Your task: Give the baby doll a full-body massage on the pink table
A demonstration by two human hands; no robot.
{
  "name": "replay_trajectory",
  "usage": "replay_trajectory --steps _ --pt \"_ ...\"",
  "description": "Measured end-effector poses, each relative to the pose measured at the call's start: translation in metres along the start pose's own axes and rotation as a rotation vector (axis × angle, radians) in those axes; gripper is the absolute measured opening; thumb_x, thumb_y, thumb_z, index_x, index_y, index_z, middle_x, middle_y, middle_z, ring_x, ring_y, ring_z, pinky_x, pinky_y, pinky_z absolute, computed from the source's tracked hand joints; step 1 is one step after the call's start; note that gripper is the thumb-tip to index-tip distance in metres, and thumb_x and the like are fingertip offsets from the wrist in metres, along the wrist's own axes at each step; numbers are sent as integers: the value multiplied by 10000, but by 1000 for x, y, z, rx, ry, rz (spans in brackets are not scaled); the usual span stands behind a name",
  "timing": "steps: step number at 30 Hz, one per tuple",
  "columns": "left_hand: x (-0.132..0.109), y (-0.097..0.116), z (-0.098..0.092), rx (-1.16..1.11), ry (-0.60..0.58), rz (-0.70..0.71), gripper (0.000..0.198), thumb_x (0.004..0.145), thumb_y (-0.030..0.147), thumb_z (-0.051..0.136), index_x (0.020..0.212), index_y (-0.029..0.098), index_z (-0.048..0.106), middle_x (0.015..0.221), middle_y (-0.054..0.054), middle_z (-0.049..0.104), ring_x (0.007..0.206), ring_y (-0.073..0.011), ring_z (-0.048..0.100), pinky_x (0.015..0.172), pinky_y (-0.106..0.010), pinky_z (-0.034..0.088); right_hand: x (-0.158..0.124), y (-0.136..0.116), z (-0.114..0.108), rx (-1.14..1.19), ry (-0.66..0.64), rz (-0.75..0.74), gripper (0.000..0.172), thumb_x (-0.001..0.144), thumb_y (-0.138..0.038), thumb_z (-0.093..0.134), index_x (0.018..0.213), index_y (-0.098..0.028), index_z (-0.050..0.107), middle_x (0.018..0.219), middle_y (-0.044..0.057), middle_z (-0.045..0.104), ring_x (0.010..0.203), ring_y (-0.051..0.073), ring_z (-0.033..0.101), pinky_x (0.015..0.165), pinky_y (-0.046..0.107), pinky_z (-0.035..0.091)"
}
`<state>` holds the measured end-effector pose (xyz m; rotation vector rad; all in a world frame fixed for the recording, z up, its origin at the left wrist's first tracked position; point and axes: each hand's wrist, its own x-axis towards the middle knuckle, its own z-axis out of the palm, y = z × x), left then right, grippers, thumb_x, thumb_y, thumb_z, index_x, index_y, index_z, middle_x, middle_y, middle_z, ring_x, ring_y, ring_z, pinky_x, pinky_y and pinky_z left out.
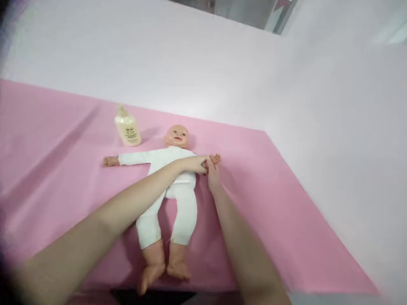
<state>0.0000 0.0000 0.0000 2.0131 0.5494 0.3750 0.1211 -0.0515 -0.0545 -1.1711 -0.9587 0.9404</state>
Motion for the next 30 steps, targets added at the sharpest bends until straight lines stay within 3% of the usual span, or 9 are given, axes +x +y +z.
replay_trajectory --steps 7,14,18,21,30 --pt "2 3 -1 6 22 102 340 598 2 573 895 165 594 784 50 592 754 -119 572 691 -214 479 -1 -1 -1 -17 -8 19 518 781 -534 720 1193 -219 728 1354 77 707 1442 279 527 1148 416 502" --pt "0 2 -2 67 6 35 400 615 21 584 988 152 644 773 32 657 733 -155 636 652 -239 507 2 3 -2 -29 8 -13 586 818 -562 659 1304 -236 677 1449 49 641 1456 256 501 1143 401 494" --pt "-1 1 -3 99 31 -22 538 641 52 608 1170 147 620 908 -7 719 814 -188 691 683 -260 539 3 2 0 -7 -5 87 709 865 -618 556 1472 -253 563 1399 62 666 1273 276 641 880 388 622" --pt "-2 2 -3 109 36 -42 615 657 65 625 1266 149 592 1004 -32 742 860 -203 715 703 -266 551 3 0 1 -3 -18 135 739 885 -667 508 1521 -292 518 1330 51 696 1132 274 700 714 350 621" --pt "-4 6 -3 114 33 -75 572 681 74 640 1247 146 594 988 -36 748 866 -207 725 699 -264 557 0 0 0 9 -19 121 713 900 -655 520 1521 -305 521 1273 53 715 902 225 716 568 290 552"
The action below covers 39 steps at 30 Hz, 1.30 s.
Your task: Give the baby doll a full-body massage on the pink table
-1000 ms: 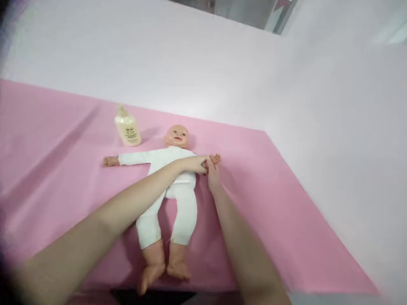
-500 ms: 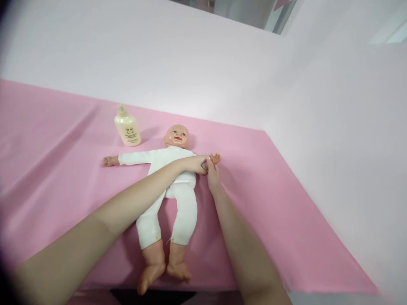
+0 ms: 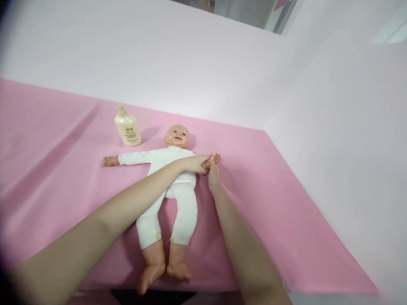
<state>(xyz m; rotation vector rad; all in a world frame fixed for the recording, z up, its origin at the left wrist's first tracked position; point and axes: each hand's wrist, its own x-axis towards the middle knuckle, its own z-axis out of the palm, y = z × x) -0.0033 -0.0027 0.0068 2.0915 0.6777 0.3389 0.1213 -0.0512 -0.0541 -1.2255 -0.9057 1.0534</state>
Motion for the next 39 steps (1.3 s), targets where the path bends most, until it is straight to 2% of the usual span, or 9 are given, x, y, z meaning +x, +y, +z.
replay_trajectory --steps 5,11,17,22,27,32,39 --pt "0 1 0 -21 -6 3 582 689 70 629 1266 137 580 986 -39 740 848 -202 720 677 -262 553 1 1 0 -16 -1 11 748 885 -673 534 1532 -297 506 1300 63 696 846 219 712 541 294 552" --pt "0 1 0 -26 -8 24 613 679 65 635 1285 135 574 963 -35 745 829 -205 720 682 -275 560 2 1 -1 -14 14 9 773 874 -670 551 1550 -301 481 1358 62 667 996 250 718 601 313 598" --pt "0 0 1 -30 -8 -7 555 693 69 641 1240 141 580 934 -27 732 801 -195 718 644 -255 549 1 0 -1 -26 9 16 753 894 -652 537 1556 -299 475 1362 59 674 1053 256 720 620 306 603" --pt "1 -1 3 -79 1 7 521 682 77 661 1192 151 584 948 -28 727 758 -186 705 619 -257 544 1 0 -1 -7 44 6 691 892 -622 563 1519 -336 522 1453 17 624 1259 273 653 734 343 651" --pt "1 1 3 -84 2 -27 451 669 74 666 1109 154 606 838 -2 702 737 -192 696 625 -264 546 2 3 -3 1 18 -15 669 888 -638 569 1476 -319 567 1495 19 594 1316 282 620 835 388 657" --pt "2 2 2 -57 4 -9 558 671 88 656 1221 145 583 979 -36 728 781 -195 698 661 -274 557 6 9 -5 10 23 -67 591 888 -643 584 1365 -301 655 1498 21 593 1415 253 544 1027 410 589" --pt "2 1 2 -38 5 -31 486 674 70 662 1145 151 578 938 -23 718 775 -189 693 644 -257 551 7 12 -6 32 25 -63 615 879 -639 605 1388 -296 636 1536 15 563 1451 245 505 1083 434 545"
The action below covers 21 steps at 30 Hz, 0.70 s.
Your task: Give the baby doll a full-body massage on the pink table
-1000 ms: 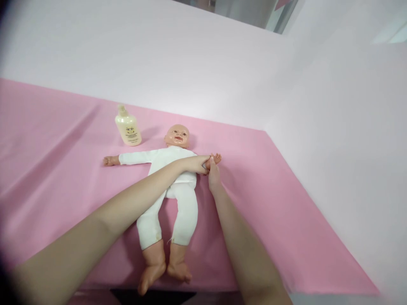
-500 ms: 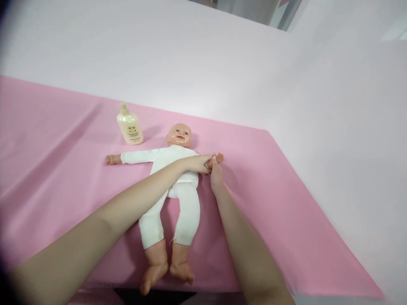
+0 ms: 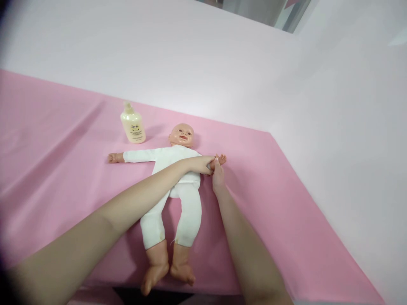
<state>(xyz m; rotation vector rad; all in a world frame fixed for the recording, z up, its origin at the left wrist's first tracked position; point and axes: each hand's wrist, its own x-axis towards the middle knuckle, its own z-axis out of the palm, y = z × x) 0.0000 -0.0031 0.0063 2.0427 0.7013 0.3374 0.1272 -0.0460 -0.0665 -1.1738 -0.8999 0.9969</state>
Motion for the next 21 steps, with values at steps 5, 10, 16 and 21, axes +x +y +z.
replay_trajectory --steps 5,10,16,21 --pt "-2 3 0 0 -4 -1 437 696 62 664 1113 159 580 877 -11 710 745 -184 697 627 -250 541 -1 -3 1 -2 4 13 603 875 -628 607 1379 -299 643 1520 21 571 1402 253 555 972 401 610" --pt "-4 0 0 8 -4 37 413 730 78 662 1128 159 588 921 -23 729 742 -182 709 642 -260 546 -1 -5 2 -22 4 23 644 868 -636 599 1429 -321 605 1540 19 550 1327 259 612 869 370 636" --pt "-3 -2 0 46 11 74 442 735 79 668 1162 165 593 999 -46 760 788 -197 734 705 -285 562 -5 -10 5 -19 3 53 716 865 -622 587 1506 -308 538 1488 35 594 1218 264 663 737 320 624" --pt "-5 -1 0 46 29 75 387 741 71 676 1108 165 596 1018 -55 759 780 -190 736 694 -277 558 -5 -12 6 -30 6 77 729 874 -626 564 1525 -301 519 1401 41 650 1089 247 706 707 321 615"
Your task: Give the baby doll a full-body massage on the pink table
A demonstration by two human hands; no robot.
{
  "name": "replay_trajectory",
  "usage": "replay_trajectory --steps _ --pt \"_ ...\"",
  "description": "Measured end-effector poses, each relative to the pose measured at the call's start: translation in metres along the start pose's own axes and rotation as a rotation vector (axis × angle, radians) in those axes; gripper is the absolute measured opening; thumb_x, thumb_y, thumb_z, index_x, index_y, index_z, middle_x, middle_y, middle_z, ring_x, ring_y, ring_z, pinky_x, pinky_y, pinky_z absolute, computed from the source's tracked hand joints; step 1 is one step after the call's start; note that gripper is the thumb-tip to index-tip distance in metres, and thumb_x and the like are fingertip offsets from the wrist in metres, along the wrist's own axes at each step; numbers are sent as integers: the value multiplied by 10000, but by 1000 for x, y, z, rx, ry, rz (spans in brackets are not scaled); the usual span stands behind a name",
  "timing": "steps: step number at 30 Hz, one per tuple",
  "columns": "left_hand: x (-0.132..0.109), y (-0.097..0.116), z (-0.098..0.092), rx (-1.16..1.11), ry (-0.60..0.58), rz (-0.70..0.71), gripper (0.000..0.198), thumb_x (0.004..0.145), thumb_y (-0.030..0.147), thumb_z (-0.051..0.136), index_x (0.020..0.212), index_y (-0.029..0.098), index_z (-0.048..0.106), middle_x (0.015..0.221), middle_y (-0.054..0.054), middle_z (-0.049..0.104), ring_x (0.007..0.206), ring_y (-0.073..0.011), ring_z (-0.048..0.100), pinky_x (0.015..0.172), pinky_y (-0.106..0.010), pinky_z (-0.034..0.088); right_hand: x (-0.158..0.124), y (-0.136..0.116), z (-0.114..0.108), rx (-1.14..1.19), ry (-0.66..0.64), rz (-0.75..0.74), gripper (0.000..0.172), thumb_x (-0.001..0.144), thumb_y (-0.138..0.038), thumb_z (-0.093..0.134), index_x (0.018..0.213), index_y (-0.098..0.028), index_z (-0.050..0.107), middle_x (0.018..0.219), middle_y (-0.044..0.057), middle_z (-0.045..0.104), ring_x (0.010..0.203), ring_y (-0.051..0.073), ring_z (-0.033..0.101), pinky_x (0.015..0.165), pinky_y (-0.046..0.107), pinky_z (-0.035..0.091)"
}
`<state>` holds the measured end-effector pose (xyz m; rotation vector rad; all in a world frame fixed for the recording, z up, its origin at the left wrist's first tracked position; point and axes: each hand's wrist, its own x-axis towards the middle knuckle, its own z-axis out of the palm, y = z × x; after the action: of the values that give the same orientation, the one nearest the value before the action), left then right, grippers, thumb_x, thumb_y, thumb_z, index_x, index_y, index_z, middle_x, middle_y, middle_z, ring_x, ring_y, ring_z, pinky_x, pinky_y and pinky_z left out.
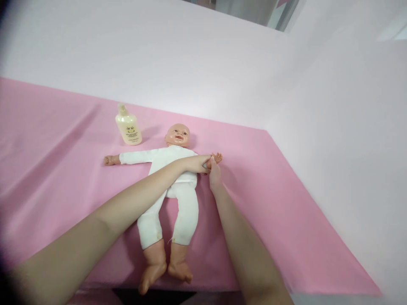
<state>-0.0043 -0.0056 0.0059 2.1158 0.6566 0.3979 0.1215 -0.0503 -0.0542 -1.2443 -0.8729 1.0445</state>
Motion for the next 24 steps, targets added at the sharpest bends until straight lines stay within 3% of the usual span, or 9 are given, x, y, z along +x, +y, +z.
replay_trajectory --steps 7,13,19,24 --pt "0 1 -1 14 -10 -7 357 755 81 674 1095 165 601 996 -57 759 807 -199 740 709 -281 557 -1 0 0 6 -11 -19 778 865 -659 570 1541 -281 502 1353 57 674 1085 274 709 716 352 614" --pt "0 1 0 17 3 -15 423 745 72 676 1151 160 600 999 -55 762 799 -205 740 703 -288 559 -3 0 0 -4 -36 -13 777 855 -699 553 1522 -301 517 1250 47 715 955 249 723 651 333 595" --pt "0 2 0 -5 -2 -34 398 741 70 676 1121 156 593 1011 -60 760 796 -197 740 692 -277 559 -2 -2 0 8 6 -8 758 856 -643 584 1514 -272 526 1390 67 651 1118 278 695 688 339 605" --pt "-1 5 -1 -19 -32 -54 364 750 62 664 1091 161 584 944 -43 750 761 -191 734 640 -260 547 -2 0 0 -4 -19 -9 776 865 -643 564 1543 -272 498 1372 72 666 999 269 721 635 343 596"
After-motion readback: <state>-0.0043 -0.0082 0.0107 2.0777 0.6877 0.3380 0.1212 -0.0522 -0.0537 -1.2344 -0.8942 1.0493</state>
